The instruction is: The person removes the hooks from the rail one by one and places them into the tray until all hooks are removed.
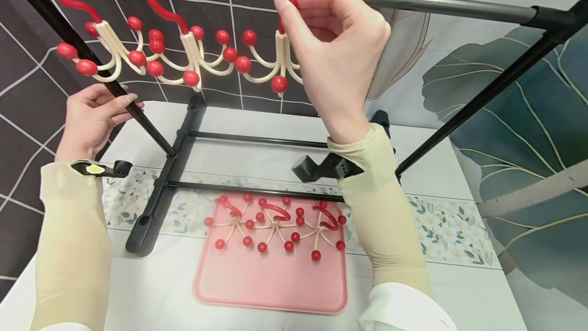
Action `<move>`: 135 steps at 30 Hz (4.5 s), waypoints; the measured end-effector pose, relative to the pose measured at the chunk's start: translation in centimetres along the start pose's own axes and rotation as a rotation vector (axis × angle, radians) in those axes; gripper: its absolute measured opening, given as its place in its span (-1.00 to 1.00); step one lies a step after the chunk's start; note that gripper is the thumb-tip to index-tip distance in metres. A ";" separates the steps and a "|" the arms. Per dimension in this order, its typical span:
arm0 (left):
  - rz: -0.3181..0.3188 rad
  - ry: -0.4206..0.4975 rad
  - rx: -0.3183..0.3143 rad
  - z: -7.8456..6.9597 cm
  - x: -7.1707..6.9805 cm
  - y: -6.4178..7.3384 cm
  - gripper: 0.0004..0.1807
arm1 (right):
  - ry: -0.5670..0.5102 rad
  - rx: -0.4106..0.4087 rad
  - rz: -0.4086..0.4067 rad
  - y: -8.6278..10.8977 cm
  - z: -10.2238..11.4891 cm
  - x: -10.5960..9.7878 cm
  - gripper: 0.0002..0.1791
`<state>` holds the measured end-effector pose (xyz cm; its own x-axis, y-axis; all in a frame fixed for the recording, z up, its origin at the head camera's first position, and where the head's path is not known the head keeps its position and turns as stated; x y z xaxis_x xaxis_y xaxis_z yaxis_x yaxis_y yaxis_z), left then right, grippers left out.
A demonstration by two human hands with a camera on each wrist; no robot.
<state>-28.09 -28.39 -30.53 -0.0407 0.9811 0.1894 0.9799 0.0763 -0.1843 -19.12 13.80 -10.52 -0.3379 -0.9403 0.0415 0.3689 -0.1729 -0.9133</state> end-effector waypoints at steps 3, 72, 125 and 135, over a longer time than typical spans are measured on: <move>0.005 0.030 0.010 -0.1 0.0 -0.1 -0.69 | 0.015 -0.025 0.019 0.5 0.3 -0.7 -0.87; -0.011 -0.003 -0.016 0.1 0.0 -0.1 -0.65 | -0.443 0.459 0.874 29.9 3.2 4.9 -0.82; -0.002 0.006 0.001 0.0 0.2 0.2 -0.67 | -0.361 0.211 0.460 14.9 2.5 -1.2 -0.64; -0.004 0.004 -0.004 0.0 0.2 0.1 -0.67 | -0.328 0.143 0.256 7.9 1.6 -1.2 -0.65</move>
<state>-27.95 -28.18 -30.48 -0.0434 0.9800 0.1940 0.9806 0.0790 -0.1795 -14.45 13.11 -17.13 0.0645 -0.9974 -0.0318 0.5287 0.0612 -0.8466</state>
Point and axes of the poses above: each hand's wrist, its own y-axis away from the middle knuckle, its own x-axis out of the palm, z = x × y, the point moved 7 cm from there along -y, towards the middle knuckle, and after that the axes turned 5 degrees about -x, right-handed, at the moved point
